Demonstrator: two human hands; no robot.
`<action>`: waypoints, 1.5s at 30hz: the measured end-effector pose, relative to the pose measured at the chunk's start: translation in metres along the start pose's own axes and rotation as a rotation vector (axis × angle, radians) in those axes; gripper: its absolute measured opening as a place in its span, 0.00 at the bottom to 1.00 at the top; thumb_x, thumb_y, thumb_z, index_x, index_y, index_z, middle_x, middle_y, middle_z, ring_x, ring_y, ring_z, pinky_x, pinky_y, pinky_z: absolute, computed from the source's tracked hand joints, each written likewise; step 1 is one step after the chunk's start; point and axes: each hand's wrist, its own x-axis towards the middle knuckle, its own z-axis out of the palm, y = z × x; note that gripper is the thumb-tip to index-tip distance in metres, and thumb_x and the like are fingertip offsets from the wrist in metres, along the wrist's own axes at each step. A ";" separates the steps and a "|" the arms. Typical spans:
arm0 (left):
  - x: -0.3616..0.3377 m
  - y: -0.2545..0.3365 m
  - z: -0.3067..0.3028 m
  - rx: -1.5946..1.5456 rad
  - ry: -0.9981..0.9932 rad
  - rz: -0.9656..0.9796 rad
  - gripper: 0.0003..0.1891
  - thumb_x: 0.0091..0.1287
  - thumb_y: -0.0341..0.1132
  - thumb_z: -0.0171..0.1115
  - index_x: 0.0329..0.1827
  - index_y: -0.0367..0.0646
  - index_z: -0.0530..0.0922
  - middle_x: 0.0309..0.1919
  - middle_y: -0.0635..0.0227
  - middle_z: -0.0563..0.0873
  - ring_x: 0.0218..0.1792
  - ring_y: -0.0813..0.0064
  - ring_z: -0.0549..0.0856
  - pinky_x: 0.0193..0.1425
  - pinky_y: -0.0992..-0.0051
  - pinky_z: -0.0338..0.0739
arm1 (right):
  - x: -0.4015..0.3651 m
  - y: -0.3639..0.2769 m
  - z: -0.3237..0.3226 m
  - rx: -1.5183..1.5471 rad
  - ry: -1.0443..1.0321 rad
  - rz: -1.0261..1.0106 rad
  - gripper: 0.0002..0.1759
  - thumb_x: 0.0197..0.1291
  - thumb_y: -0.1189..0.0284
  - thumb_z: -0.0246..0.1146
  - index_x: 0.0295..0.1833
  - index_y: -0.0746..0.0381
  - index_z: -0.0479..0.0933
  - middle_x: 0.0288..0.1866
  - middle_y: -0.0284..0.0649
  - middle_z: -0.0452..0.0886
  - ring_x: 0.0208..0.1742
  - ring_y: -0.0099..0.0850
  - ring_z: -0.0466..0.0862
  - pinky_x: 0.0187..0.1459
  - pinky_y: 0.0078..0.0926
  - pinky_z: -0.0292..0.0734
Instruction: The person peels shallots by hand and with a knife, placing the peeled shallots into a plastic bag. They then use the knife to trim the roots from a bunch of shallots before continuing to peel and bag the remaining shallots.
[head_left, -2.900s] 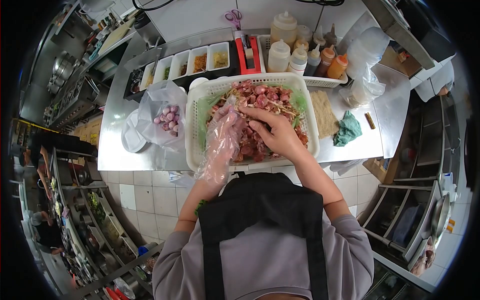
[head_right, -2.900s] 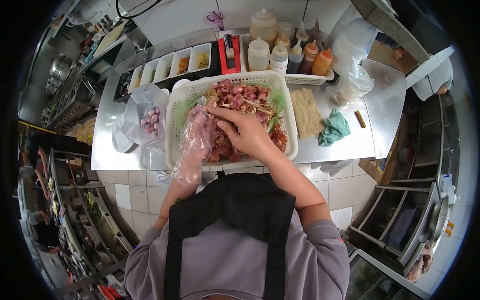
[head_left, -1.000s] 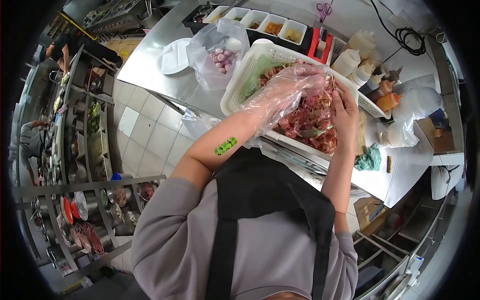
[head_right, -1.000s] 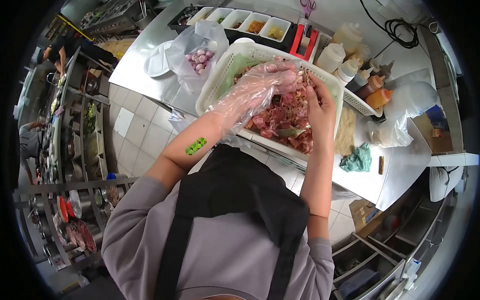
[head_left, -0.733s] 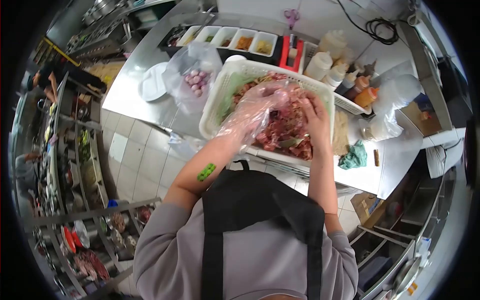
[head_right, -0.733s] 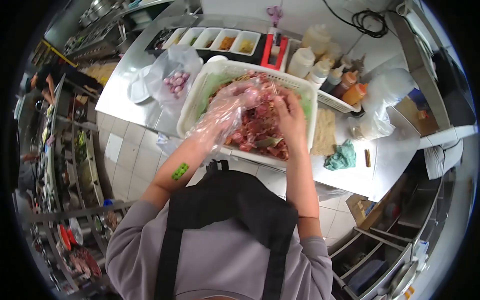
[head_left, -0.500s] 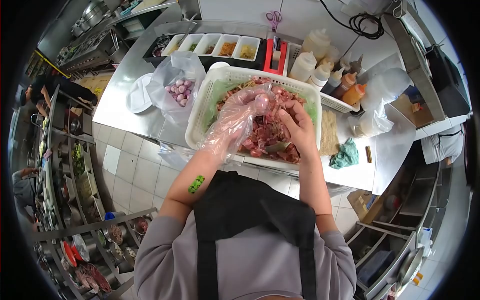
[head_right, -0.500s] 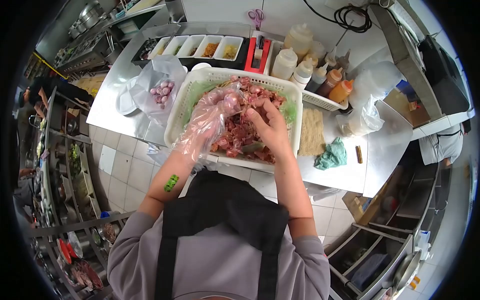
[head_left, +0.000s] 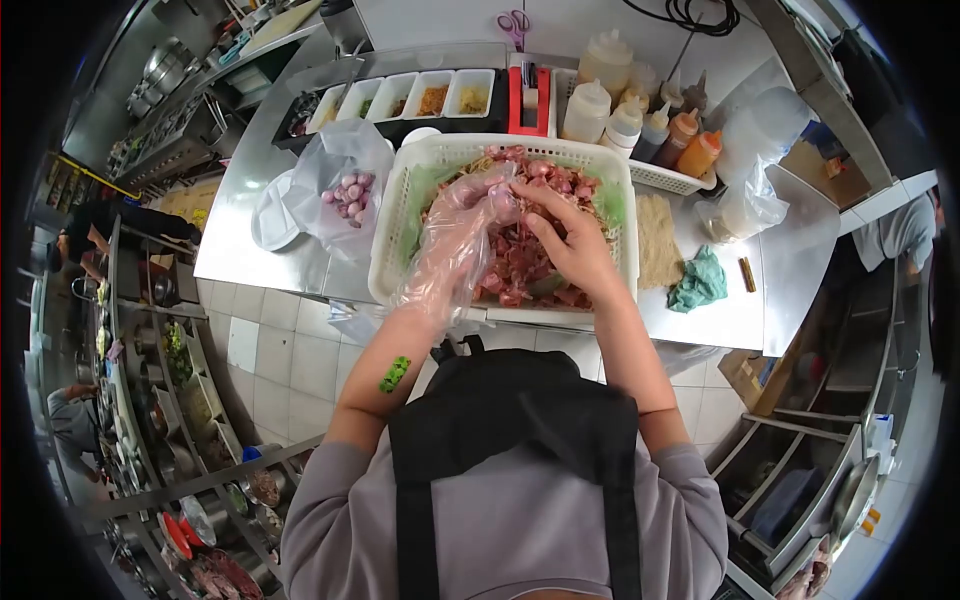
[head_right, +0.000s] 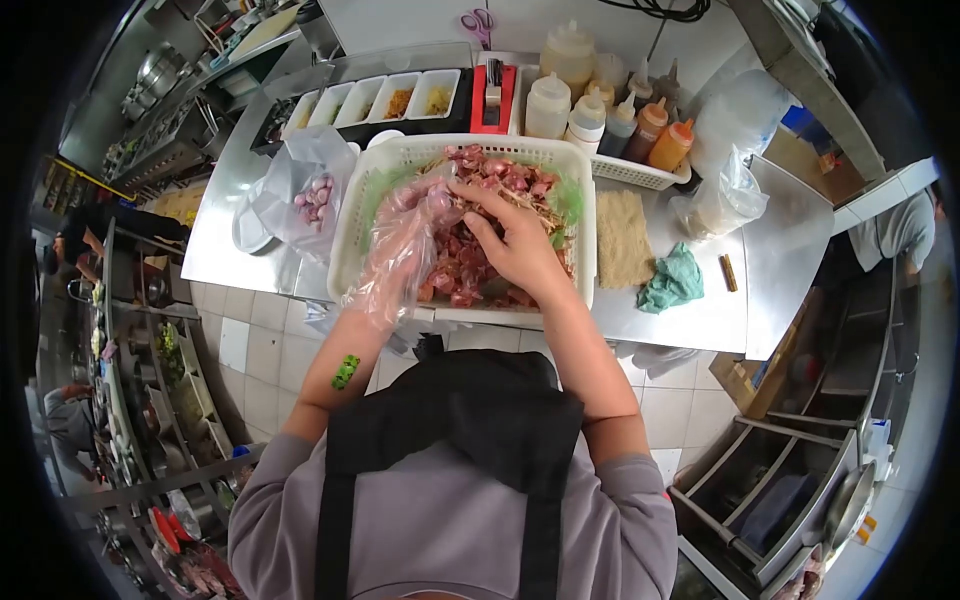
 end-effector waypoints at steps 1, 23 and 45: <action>-0.002 0.002 0.003 0.015 0.005 0.003 0.17 0.60 0.31 0.68 0.51 0.38 0.78 0.44 0.66 0.83 0.41 0.77 0.82 0.47 0.77 0.80 | -0.001 0.001 0.000 -0.034 0.007 -0.014 0.19 0.63 0.75 0.57 0.60 0.58 0.74 0.54 0.44 0.80 0.56 0.37 0.80 0.58 0.28 0.70; -0.005 0.004 0.007 0.103 0.063 0.034 0.20 0.59 0.28 0.67 0.55 0.41 0.76 0.49 0.63 0.82 0.46 0.73 0.82 0.50 0.75 0.79 | -0.003 0.003 -0.005 0.062 0.063 0.092 0.18 0.65 0.74 0.56 0.60 0.58 0.74 0.55 0.40 0.80 0.55 0.30 0.78 0.57 0.26 0.70; -0.002 -0.002 0.002 0.058 -0.098 0.082 0.24 0.61 0.32 0.67 0.60 0.39 0.73 0.54 0.65 0.80 0.48 0.78 0.80 0.52 0.76 0.75 | -0.001 0.010 -0.002 0.064 0.161 0.047 0.17 0.64 0.76 0.57 0.58 0.59 0.75 0.53 0.41 0.81 0.54 0.31 0.79 0.58 0.26 0.69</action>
